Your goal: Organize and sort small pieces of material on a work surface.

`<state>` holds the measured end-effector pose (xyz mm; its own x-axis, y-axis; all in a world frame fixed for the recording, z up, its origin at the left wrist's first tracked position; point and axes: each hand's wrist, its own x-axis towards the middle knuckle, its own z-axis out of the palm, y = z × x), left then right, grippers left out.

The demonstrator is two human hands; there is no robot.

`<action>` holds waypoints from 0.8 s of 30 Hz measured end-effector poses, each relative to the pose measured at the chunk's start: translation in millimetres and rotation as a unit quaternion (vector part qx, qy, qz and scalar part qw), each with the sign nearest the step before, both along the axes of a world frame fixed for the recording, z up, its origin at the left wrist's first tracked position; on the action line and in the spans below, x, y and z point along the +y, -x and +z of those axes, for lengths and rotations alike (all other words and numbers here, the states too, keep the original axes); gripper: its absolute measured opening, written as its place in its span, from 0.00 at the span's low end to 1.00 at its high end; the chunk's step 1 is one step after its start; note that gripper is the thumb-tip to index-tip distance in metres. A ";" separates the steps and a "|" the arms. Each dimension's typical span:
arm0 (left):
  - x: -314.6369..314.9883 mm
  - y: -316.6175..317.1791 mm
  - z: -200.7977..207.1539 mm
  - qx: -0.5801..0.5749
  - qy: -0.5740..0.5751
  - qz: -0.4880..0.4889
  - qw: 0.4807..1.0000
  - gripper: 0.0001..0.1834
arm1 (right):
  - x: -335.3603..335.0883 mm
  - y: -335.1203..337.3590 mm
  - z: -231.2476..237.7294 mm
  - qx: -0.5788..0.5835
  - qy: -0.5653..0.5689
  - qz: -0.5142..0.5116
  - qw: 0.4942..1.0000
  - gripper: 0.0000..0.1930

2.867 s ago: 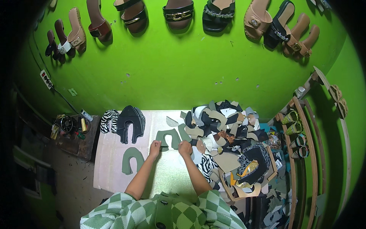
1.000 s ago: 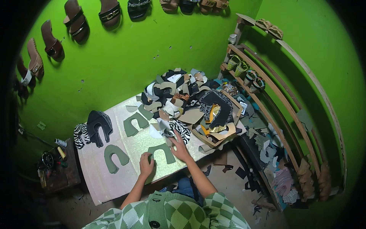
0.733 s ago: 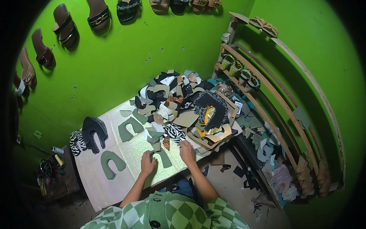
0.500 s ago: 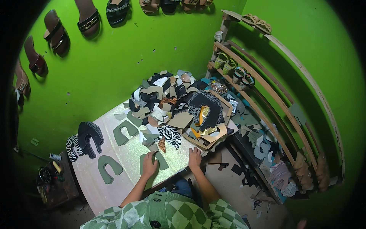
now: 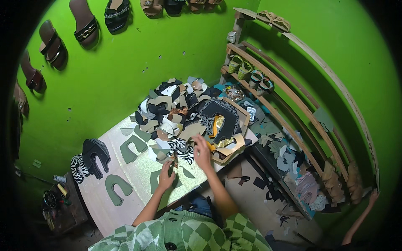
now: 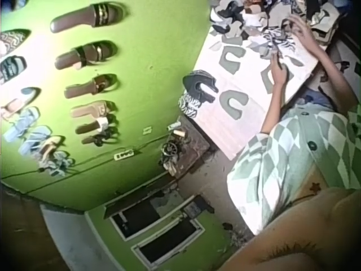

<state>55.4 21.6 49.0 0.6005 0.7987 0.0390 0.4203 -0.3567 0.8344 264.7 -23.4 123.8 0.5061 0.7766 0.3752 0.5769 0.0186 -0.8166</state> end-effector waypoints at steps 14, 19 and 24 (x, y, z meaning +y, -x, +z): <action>-3.7 19.8 -5.3 0.008 -0.025 0.021 0.999 0.24 | 27.9 -69.8 -66.1 -0.173 0.356 -0.165 0.903 0.07; -10.5 -1.1 -0.3 0.070 0.025 0.022 0.997 0.25 | 15.1 -72.6 -38.2 0.016 0.224 -0.019 0.974 0.07; -26.0 -51.6 -4.5 0.280 -0.021 0.061 0.958 0.23 | 9.1 -64.0 7.1 0.459 0.123 0.092 0.875 0.08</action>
